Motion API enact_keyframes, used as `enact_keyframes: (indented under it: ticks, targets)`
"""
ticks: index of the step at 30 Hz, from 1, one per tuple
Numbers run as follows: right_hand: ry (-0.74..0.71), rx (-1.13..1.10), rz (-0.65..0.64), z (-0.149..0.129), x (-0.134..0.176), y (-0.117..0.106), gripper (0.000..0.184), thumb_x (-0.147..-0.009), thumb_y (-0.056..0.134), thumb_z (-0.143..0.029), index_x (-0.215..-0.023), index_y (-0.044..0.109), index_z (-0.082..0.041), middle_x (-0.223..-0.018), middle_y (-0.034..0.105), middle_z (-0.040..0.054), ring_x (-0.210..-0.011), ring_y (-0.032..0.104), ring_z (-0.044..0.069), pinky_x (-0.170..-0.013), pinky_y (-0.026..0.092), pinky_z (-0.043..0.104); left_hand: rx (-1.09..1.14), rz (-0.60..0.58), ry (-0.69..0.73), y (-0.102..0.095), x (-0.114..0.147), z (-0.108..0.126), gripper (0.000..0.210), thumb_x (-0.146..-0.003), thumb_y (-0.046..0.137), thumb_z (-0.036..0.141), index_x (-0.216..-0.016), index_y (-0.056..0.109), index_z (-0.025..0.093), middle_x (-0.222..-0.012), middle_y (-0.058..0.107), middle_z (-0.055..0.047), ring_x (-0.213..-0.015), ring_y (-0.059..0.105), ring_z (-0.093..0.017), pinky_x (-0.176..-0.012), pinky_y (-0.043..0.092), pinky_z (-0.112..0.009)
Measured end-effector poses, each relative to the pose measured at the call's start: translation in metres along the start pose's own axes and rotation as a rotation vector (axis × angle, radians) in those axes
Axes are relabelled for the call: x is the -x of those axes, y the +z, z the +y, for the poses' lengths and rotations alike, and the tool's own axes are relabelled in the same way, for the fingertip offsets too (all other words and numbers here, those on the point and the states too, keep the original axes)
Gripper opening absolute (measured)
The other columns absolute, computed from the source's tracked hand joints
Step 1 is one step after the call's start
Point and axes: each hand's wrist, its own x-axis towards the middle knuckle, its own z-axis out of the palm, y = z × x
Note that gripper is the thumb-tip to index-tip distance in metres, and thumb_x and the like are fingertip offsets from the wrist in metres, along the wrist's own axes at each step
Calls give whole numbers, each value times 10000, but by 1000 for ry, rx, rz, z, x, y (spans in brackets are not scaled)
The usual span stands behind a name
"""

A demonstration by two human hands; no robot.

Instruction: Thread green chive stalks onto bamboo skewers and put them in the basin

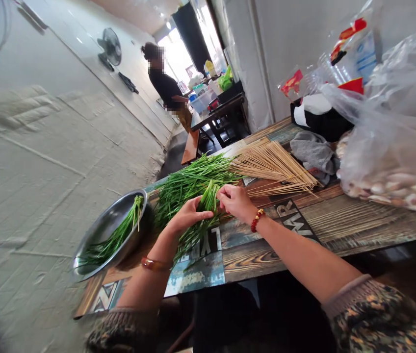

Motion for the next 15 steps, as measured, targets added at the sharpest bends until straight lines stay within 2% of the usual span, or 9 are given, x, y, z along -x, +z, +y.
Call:
enact_keyframes:
  ticks: [4, 8, 12, 15]
  targets:
    - [-23, -19, 4, 2, 1, 1, 214, -843, 508, -349, -714, 536, -181, -558, 567, -32, -392, 466, 69, -399, 356, 183, -73, 1, -36, -1, 5, 3, 413, -596, 818, 345, -883, 677, 84, -789, 674, -37, -682, 562, -131, -680, 437, -254]
    - [-30, -55, 31, 1, 4, 3, 257, -847, 514, -409, -735, 538, -179, -572, 581, -23, -403, 478, 72, -408, 366, 186, -190, 28, 4, -5, 12, 18, 376, -645, 786, 329, -919, 678, 96, -838, 680, -47, -729, 566, -141, -692, 429, -251]
    - [-26, -113, 33, 0, 5, 4, 287, -839, 529, -448, -743, 540, -177, -574, 583, -22, -401, 489, 71, -400, 365, 182, -103, -12, 36, 0, 17, 29, 444, -614, 816, 320, -964, 670, 89, -903, 685, -76, -803, 591, -161, -742, 438, -254]
    - [-16, -156, 29, -1, 5, 3, 293, -839, 533, -451, -742, 540, -174, -589, 588, -17, -403, 501, 68, -391, 369, 176, -30, -36, 1, 8, 17, 30, 423, -618, 809, 324, -930, 648, 88, -828, 678, -62, -702, 589, -137, -677, 437, -248]
